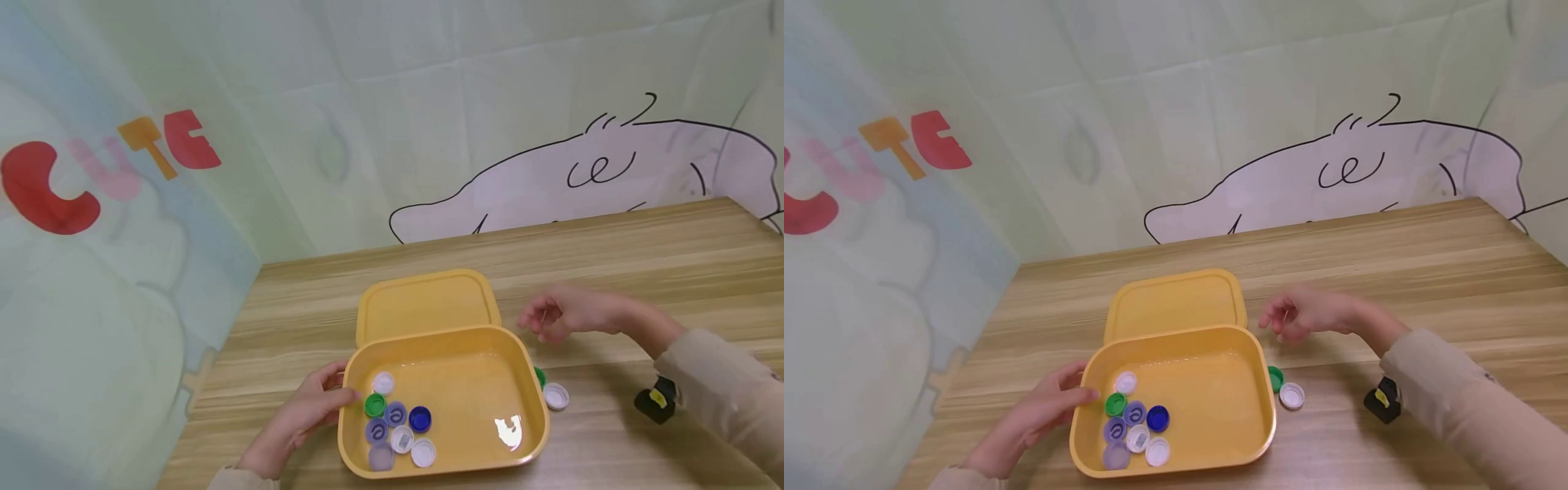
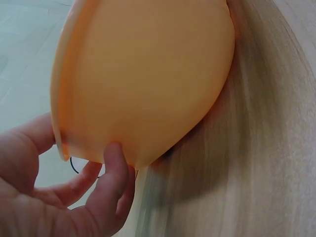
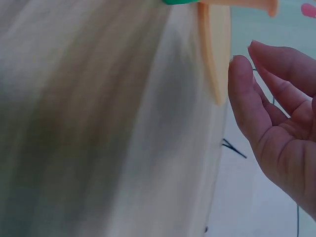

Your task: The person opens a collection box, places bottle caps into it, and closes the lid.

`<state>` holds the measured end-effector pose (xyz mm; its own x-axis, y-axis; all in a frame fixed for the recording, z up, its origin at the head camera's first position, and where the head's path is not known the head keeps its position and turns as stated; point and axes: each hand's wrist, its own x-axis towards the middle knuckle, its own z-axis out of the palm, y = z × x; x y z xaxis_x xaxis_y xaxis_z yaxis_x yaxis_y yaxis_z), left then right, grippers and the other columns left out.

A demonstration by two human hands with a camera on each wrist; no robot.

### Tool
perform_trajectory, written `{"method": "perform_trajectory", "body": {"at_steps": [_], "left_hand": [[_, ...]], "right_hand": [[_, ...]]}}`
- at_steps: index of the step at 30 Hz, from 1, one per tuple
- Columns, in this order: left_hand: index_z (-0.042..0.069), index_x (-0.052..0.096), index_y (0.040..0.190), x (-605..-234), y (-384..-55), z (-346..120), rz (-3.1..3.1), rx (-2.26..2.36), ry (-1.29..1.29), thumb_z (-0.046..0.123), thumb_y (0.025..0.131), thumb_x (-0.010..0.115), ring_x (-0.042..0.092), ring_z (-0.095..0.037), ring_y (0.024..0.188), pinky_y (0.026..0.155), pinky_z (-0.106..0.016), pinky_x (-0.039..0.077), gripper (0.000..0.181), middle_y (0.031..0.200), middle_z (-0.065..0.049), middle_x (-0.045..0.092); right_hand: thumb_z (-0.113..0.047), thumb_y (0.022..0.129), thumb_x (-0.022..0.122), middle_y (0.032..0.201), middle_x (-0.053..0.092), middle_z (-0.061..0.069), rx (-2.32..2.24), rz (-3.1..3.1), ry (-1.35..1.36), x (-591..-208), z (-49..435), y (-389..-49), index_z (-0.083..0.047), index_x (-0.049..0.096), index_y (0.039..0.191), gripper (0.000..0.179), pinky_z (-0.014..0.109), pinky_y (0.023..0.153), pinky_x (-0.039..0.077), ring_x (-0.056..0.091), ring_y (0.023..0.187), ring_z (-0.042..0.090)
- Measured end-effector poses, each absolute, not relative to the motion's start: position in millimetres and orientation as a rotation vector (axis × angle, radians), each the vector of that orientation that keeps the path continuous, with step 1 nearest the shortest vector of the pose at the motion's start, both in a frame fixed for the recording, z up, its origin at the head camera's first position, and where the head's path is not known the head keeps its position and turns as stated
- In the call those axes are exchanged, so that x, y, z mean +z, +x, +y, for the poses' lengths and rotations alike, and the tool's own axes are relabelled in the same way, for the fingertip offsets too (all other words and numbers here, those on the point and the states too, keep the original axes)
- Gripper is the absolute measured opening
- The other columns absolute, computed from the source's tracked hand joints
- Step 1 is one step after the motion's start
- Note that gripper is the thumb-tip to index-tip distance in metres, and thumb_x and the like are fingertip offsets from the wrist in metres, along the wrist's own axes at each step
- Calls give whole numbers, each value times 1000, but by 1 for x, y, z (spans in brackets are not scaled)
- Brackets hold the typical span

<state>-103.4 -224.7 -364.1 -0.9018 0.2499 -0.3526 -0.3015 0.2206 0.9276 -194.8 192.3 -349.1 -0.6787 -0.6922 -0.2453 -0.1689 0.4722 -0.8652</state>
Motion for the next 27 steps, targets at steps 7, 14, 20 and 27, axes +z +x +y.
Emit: {"method": "perform_trajectory", "body": {"at_steps": [7,14,20,27], "left_hand": [[-9,31,137,-364,-104,-224,2087,1718,-56,6,79,60,62,-20,88,73,-37,57,67,116,-19,53],[-9,30,138,-364,-105,-224,2074,1727,-51,6,79,59,62,-20,87,73,-37,57,68,114,-18,53],[-10,30,137,-363,-105,-224,2073,1733,-46,5,79,60,62,-20,87,73,-37,57,67,113,-18,54],[-9,31,137,-363,-104,-225,2068,1723,-51,6,79,60,62,-20,89,75,-38,56,66,115,-18,54]], "right_hand": [[9,73,65,89,57,12,-1213,2128,-738,-370,199,-190,3,62,104,31,25,69,53,53,83,24],[3,74,69,88,55,10,-1181,2145,-806,-375,199,-183,-5,64,103,30,23,66,51,51,82,23],[1,71,72,85,55,8,-1187,2148,-868,-381,197,-181,-6,65,104,34,22,65,50,51,79,21],[0,67,74,83,54,6,-1213,2137,-914,-387,193,-177,-7,65,102,37,22,64,47,50,75,17]]}}
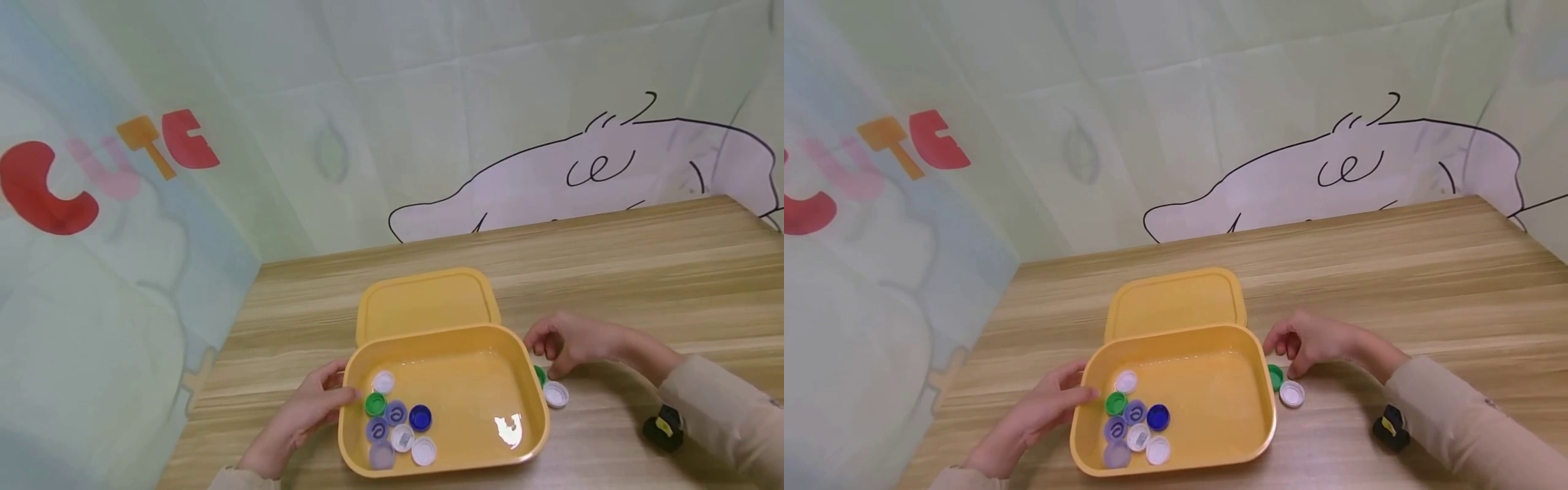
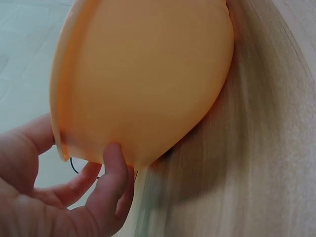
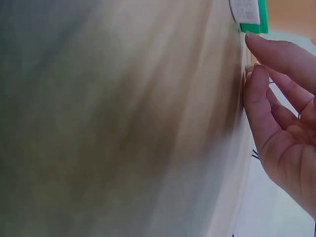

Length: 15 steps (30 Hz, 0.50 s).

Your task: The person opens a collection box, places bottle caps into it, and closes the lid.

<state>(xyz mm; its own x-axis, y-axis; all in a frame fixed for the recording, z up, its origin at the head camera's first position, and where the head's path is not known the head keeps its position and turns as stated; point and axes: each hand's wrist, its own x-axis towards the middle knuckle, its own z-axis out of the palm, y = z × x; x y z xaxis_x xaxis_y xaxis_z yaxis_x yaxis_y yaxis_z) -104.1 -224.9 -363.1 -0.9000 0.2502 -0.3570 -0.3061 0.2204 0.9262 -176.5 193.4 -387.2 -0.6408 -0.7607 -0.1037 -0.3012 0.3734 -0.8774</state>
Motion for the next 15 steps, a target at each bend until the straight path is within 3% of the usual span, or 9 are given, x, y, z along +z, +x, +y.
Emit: {"method": "perform_trajectory", "body": {"at_steps": [9,15], "left_hand": [[-10,32,136,-365,-104,-226,2081,1724,-44,6,80,60,62,-20,88,74,-36,56,65,114,-18,54],[-9,31,137,-365,-104,-225,2076,1728,-45,5,79,60,62,-20,89,75,-38,56,66,115,-19,54]], "right_hand": [[1,64,73,82,53,3,-1194,2171,-992,-391,187,-169,-13,65,94,34,20,62,46,49,74,13],[-7,64,78,82,53,1,-1177,2192,-999,-392,184,-167,-15,67,94,33,21,60,45,49,73,14]]}}
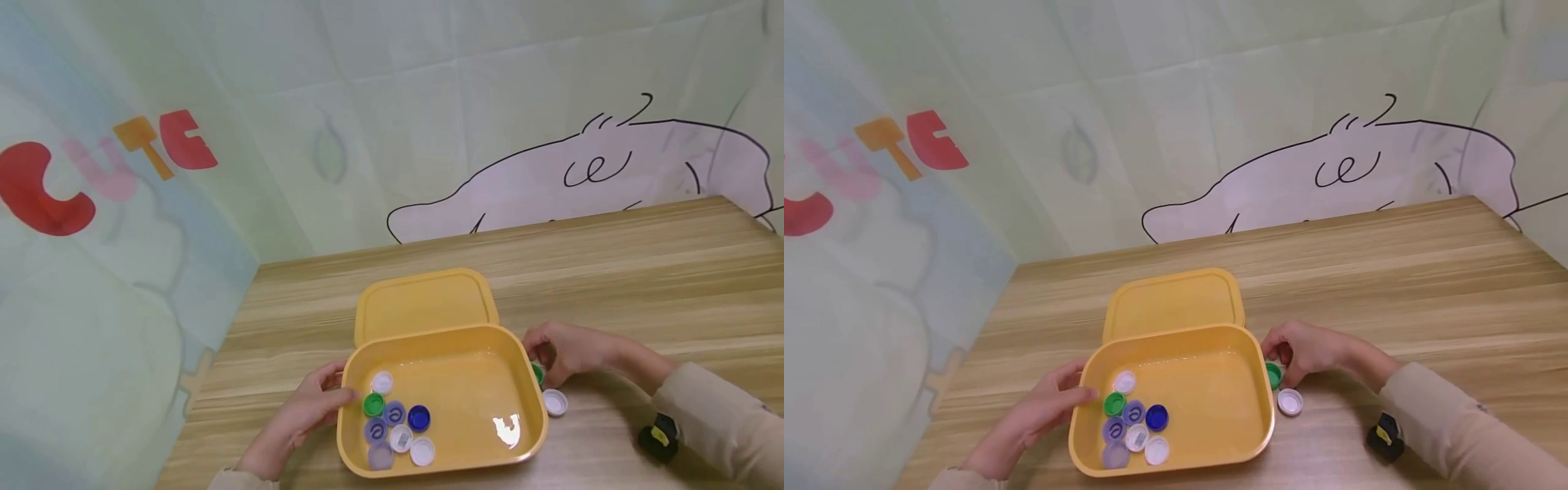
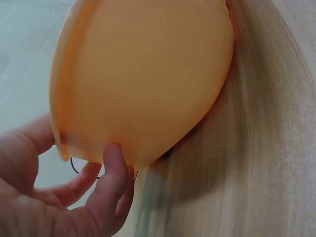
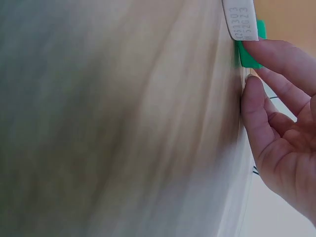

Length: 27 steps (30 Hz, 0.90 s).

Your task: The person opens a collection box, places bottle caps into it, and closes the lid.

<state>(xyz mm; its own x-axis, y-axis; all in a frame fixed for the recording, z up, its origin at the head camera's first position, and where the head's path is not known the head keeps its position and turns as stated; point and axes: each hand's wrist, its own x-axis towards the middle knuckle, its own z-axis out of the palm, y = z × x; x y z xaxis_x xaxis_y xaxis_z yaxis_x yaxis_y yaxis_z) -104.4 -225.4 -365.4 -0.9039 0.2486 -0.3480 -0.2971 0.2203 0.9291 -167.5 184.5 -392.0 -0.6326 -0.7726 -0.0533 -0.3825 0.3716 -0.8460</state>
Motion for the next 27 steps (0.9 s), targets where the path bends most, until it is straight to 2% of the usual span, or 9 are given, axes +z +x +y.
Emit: {"method": "perform_trajectory", "body": {"at_steps": [4,8,16,27], "left_hand": [[-9,31,138,-365,-104,-226,2072,1728,-48,6,79,60,62,-20,89,75,-37,56,67,114,-18,54],[-9,32,137,-365,-104,-226,2077,1725,-53,6,79,60,62,-19,89,75,-36,56,66,112,-16,55],[-9,31,138,-366,-104,-226,2066,1721,-61,6,80,60,62,-19,89,74,-36,57,66,113,-16,55],[-9,30,138,-365,-105,-225,2075,1722,-68,5,79,60,62,-20,87,74,-37,57,68,114,-18,53]], "right_hand": [[-14,66,81,81,53,-1,-1173,2189,-1051,-394,182,-168,-16,68,94,31,21,59,46,50,72,12],[-14,67,80,82,54,-1,-1191,2175,-1023,-394,182,-168,-15,67,95,32,21,60,46,50,73,12],[-3,72,74,98,63,9,-1286,2091,-831,-388,188,-167,-4,63,107,37,28,78,52,57,87,25],[0,71,74,92,64,10,-1395,2114,-647,-385,192,-173,1,64,106,37,28,73,54,56,85,25]]}}
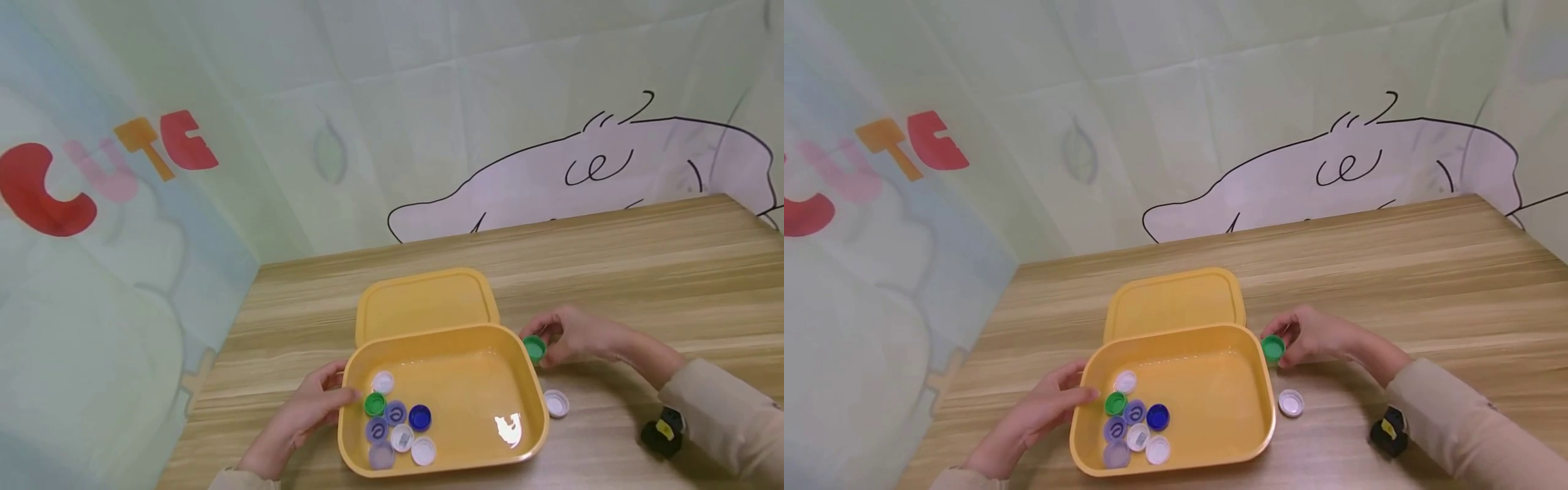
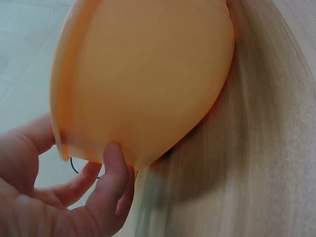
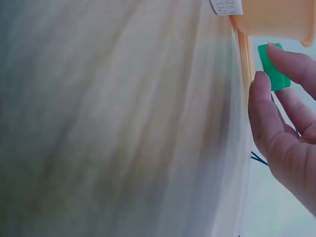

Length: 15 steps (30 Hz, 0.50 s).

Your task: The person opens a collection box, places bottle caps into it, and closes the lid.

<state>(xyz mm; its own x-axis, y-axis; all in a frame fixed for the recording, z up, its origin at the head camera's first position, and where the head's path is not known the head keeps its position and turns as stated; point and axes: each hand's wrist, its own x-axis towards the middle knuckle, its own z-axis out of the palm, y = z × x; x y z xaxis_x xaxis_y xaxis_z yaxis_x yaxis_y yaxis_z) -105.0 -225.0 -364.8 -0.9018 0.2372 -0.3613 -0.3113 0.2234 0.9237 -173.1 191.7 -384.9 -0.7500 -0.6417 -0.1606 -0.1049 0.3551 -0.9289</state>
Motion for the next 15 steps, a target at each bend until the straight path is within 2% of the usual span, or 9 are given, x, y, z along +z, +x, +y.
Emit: {"method": "perform_trajectory", "body": {"at_steps": [15], "left_hand": [[-9,31,137,-364,-104,-223,2087,1719,-87,5,78,61,62,-20,87,74,-37,57,68,115,-19,52]], "right_hand": [[-1,70,75,94,65,12,-1471,2099,-601,-380,196,-178,11,59,111,46,29,72,55,58,84,24]]}}
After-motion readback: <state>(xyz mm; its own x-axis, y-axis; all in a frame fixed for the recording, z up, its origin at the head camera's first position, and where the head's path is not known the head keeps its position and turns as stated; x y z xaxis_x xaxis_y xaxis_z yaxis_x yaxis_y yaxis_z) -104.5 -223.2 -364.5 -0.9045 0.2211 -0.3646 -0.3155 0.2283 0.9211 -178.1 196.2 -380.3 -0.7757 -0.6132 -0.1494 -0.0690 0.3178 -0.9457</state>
